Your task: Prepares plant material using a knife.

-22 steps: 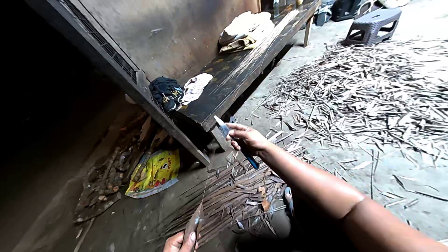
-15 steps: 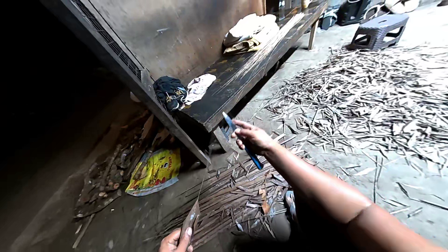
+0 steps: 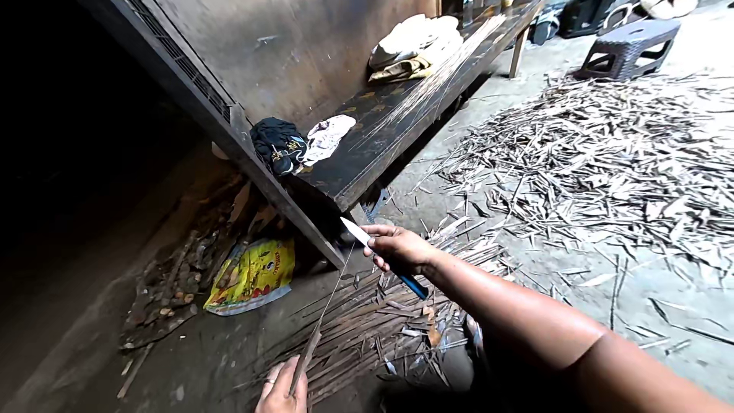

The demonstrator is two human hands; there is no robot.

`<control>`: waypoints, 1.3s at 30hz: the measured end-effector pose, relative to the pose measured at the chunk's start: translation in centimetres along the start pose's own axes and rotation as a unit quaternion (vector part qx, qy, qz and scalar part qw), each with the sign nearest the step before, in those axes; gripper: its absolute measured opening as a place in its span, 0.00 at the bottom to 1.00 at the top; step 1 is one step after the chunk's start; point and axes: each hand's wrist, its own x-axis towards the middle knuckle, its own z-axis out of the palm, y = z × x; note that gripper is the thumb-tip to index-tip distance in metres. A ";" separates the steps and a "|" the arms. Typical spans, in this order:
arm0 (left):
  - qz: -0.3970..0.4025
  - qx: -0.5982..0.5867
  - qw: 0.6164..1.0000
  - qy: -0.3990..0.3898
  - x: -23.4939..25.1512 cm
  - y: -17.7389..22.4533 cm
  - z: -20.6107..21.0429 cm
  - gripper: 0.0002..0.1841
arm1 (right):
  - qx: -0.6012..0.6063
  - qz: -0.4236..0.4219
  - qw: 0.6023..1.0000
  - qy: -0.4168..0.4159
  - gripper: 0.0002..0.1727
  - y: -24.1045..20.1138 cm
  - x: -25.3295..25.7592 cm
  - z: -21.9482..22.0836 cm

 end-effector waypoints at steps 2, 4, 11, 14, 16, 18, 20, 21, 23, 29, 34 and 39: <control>0.005 0.008 1.000 0.011 -0.1 -0.1 0.0 0.09 | 0.018 -0.007 1.000 0.021 0.27 -0.5 0.2 -0.5; 0.010 0.014 1.000 0.019 -0.1 -0.3 0.1 0.09 | 0.036 -0.013 0.998 0.040 0.26 -1.0 0.2 -1.1; -0.004 0.010 1.000 0.019 0.1 0.1 0.4 0.09 | 0.122 -0.056 0.974 0.181 0.24 -2.8 0.8 -3.6; -0.025 -0.041 0.999 0.006 0.5 0.0 1.1 0.09 | 0.056 -0.072 0.988 0.123 0.28 -1.8 0.4 -2.6; -0.036 -0.082 0.996 0.009 0.9 -0.1 2.1 0.11 | -0.005 -0.035 0.999 0.001 0.31 0.2 -0.1 -0.6; -0.056 -0.136 0.989 -0.002 1.2 0.3 2.6 0.13 | -0.041 0.021 0.994 -0.104 0.32 2.6 -0.7 1.8; -0.065 -0.178 0.982 -0.021 1.5 0.9 2.7 0.12 | -0.045 0.038 0.987 -0.152 0.30 4.2 -1.0 3.6; -0.067 -0.190 0.979 -0.027 1.6 1.1 2.6 0.12 | -0.044 0.035 0.986 -0.157 0.29 4.5 -1.0 4.0; -0.081 -0.208 0.974 -0.030 1.7 1.3 2.5 0.12 | -0.037 0.024 0.989 -0.139 0.28 4.6 -0.7 4.4; -0.174 -0.250 0.952 -0.035 2.0 0.9 1.8 0.13 | -0.020 -0.043 0.995 -0.087 0.26 4.8 -0.5 4.7; -0.133 -0.318 0.936 -0.074 2.1 1.5 1.9 0.11 | -0.052 0.009 0.984 -0.172 0.29 6.1 -0.7 6.8; -0.139 -0.370 0.907 -0.148 1.8 0.9 1.7 0.08 | -0.016 -0.018 0.990 -0.136 0.21 5.4 0.3 7.2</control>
